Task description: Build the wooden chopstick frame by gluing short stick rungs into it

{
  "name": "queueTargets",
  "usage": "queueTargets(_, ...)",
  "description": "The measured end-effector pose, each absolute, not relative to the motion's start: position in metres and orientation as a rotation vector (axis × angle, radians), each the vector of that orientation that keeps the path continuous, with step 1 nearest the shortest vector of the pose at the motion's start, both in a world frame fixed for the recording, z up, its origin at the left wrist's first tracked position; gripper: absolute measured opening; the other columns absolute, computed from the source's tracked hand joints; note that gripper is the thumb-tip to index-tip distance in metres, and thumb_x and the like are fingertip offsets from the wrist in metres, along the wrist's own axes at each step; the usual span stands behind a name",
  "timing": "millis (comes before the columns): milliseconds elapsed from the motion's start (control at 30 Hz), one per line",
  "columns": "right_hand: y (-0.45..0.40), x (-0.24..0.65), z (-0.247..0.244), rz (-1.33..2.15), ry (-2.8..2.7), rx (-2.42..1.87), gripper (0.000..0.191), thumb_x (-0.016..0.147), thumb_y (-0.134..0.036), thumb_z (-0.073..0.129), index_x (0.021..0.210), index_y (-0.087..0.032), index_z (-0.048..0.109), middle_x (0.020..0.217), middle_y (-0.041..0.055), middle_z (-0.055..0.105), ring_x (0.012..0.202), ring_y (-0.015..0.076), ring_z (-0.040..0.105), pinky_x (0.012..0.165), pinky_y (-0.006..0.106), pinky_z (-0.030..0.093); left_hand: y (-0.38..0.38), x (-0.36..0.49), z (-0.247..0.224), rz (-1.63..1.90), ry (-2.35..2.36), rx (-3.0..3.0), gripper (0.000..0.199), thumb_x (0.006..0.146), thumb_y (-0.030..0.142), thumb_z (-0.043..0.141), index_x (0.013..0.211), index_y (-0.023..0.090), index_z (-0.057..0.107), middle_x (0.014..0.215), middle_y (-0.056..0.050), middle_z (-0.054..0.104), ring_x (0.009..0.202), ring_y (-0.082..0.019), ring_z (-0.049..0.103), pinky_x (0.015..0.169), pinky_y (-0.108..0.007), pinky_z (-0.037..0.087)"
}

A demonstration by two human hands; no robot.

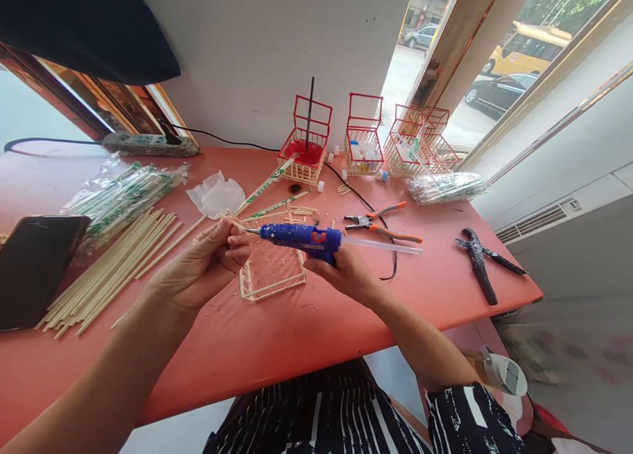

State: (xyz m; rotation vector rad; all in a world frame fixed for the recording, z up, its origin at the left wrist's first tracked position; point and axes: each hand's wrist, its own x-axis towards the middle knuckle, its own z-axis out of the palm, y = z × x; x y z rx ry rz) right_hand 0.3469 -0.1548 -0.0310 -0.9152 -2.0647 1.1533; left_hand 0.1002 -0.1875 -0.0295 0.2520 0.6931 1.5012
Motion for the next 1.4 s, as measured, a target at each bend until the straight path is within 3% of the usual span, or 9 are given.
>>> queueTargets(167,-0.156,0.349,-0.034,1.192,-2.041,-0.902,0.036,0.095,-0.055,0.065,0.087,-0.02,0.059,0.069,-0.0021,0.051,0.058,0.0117,0.043,0.056,0.027,0.039,-0.187,0.099,-0.034,1.539,0.732,0.364,0.037,0.055,0.022,0.106,0.068,0.011,0.073,0.065,0.001,0.066,0.057,-0.006,0.06,0.047,-0.012,0.049)
queueTargets(267,-0.156,0.353,-0.036,1.09,-2.006,-0.938,0.038,0.098,-0.058,0.061,0.091,-0.021,0.061,0.078,0.0023,0.061,0.061,0.0146,0.05,0.059,0.029,0.044,-0.188,0.098,-0.034,1.527,0.769,0.415,0.034,0.062,0.024,0.103,0.067,0.011,0.072,0.065,0.001,0.065,0.056,-0.006,0.057,0.047,-0.013,0.047)
queueTargets(400,-0.145,0.366,-0.027,0.686,-2.089,-1.009,0.029,0.101,-0.049,0.061,0.112,-0.022,0.064,0.104,0.0096,0.071,0.09,0.0247,0.065,0.081,0.036,0.053,-0.189,0.097,-0.034,1.494,0.787,0.458,0.037,0.06,0.027,0.104,0.064,0.013,0.071,0.063,0.001,0.063,0.054,-0.005,0.052,0.046,-0.014,0.046)
queueTargets(533,-0.121,0.399,-0.009,0.272,-2.125,-1.176,0.032,0.1,-0.039,0.062,0.128,-0.023,0.062,0.12,0.0136,0.067,0.106,0.0295,0.065,0.094,0.04,0.053,-0.19,0.095,-0.034,1.469,0.831,0.507,0.042,0.053,0.032,0.107,0.062,0.014,0.07,0.061,0.002,0.06,0.054,-0.006,0.049,0.047,-0.016,0.046)
queueTargets(667,-0.098,0.452,0.004,0.066,-2.218,-1.369,0.033,0.1,-0.034,0.056,0.13,-0.02,0.063,0.123,0.0159,0.065,0.114,0.0315,0.064,0.103,0.045,0.052,-0.192,0.093,-0.031,1.464,0.937,0.555,0.047,0.046,0.037,0.108,0.061,0.014,0.07,0.059,0.002,0.059,0.053,-0.006,0.048,0.046,-0.016,0.047)
queueTargets(867,-0.073,0.526,-0.007,0.104,-2.366,-1.571,0.034,0.089,-0.035,0.067,0.119,-0.019,0.069,0.12,0.0169,0.069,0.112,0.0326,0.064,0.099,0.046,0.053,-0.196,0.095,-0.026,1.423,0.979,0.616,0.048,0.044,0.039,0.108,0.061,0.014,0.071,0.056,0.001,0.058,0.054,-0.007,0.052,0.049,-0.014,0.048)
queueTargets(1033,-0.052,0.544,-0.018,0.304,-2.435,-1.665,0.034,0.084,-0.03,0.069,0.115,-0.017,0.074,0.114,0.0154,0.07,0.107,0.0283,0.065,0.096,0.039,0.054,-0.196,0.099,-0.027,1.408,0.973,0.645,0.044,0.047,0.036,0.108,0.062,0.014,0.072,0.057,0.0,0.061,0.053,-0.008,0.053,0.05,-0.015,0.05)
queueTargets(1200,-0.043,0.541,-0.019,0.477,-2.448,-1.679,0.049,0.079,-0.031,0.071,0.125,-0.017,0.075,0.12,0.0155,0.069,0.103,0.0265,0.067,0.091,0.039,0.059,-0.196,0.098,-0.03,1.377,0.993,0.634,0.041,0.05,0.032,0.107,0.063,0.016,0.072,0.057,0.001,0.06,0.054,-0.009,0.054,0.051,-0.016,0.051)
queueTargets(1400,-0.053,0.542,-0.01,0.501,-2.428,-1.658,0.062,0.082,-0.027,0.068,0.143,-0.016,0.068,0.139,0.0202,0.069,0.122,0.0342,0.069,0.103,0.049,0.058,-0.2,0.1,-0.028,1.369,1.02,0.702,0.046,0.045,0.039,0.108,0.063,0.015,0.073,0.057,0.001,0.061,0.053,-0.007,0.054,0.051,-0.016,0.048)
